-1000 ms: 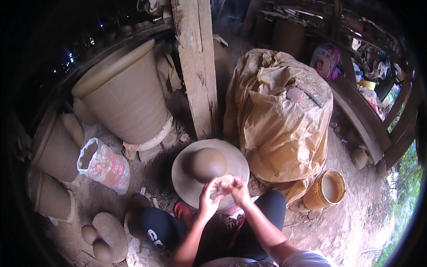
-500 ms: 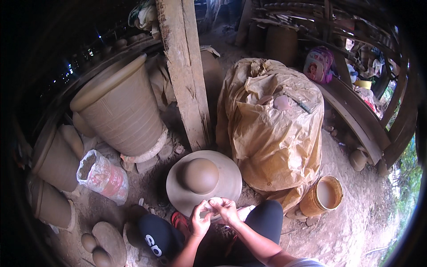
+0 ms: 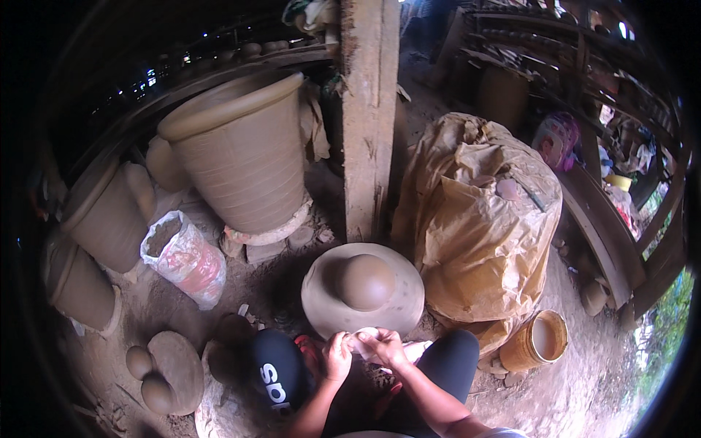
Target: The person shapes a lump of clay on a rotating pottery wheel, smoothing the surface with hands and a small tool. The person then removes the finished clay piece and places it among other similar items on the floor.
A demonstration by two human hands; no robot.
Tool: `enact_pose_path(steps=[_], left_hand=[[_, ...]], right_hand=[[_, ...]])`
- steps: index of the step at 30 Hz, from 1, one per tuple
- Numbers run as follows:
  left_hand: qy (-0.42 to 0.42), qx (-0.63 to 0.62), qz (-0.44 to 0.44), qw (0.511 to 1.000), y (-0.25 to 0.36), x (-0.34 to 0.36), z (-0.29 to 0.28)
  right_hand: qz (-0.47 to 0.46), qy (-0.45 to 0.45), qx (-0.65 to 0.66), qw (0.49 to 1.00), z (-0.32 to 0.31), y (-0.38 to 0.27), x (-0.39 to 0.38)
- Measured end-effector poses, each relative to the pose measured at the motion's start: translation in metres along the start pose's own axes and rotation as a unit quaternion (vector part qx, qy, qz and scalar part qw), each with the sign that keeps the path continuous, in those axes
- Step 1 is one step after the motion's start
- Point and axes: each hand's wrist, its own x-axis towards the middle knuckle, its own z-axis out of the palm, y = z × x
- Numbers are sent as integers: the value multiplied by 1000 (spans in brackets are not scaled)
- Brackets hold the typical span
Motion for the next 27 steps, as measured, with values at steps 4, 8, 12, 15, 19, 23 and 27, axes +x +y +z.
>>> enact_pose_path(steps=[4, 8, 12, 15, 19, 23, 27], left_hand=[[-30, -195, -168, 966, -14, -16, -16], [-311, -38, -240, 919, -12, -52, -23], [-215, -204, -143, 944, -6, -71, -12], [-112, -368, -318, 867, -9, -66, 1], [-91, -275, -275, 917, -19, -58, 9], [-42, -324, -316, 891, -24, -62, 5], [-8, -364, -338, 868, -24, -62, 0]], right_hand=[[-45, 28, -35, 998, -11, -16, 5], [-51, 24, -36, 998, -18, -24, 8], [-64, -17, -68, 996, -11, -12, 5], [-57, 16, -34, 998, -1, 5, -4], [-30, 25, 4, 999, 10, 21, -17], [-24, 63, -53, 996, 0, 9, -18], [-158, 52, -14, 986, -33, -23, -3]])
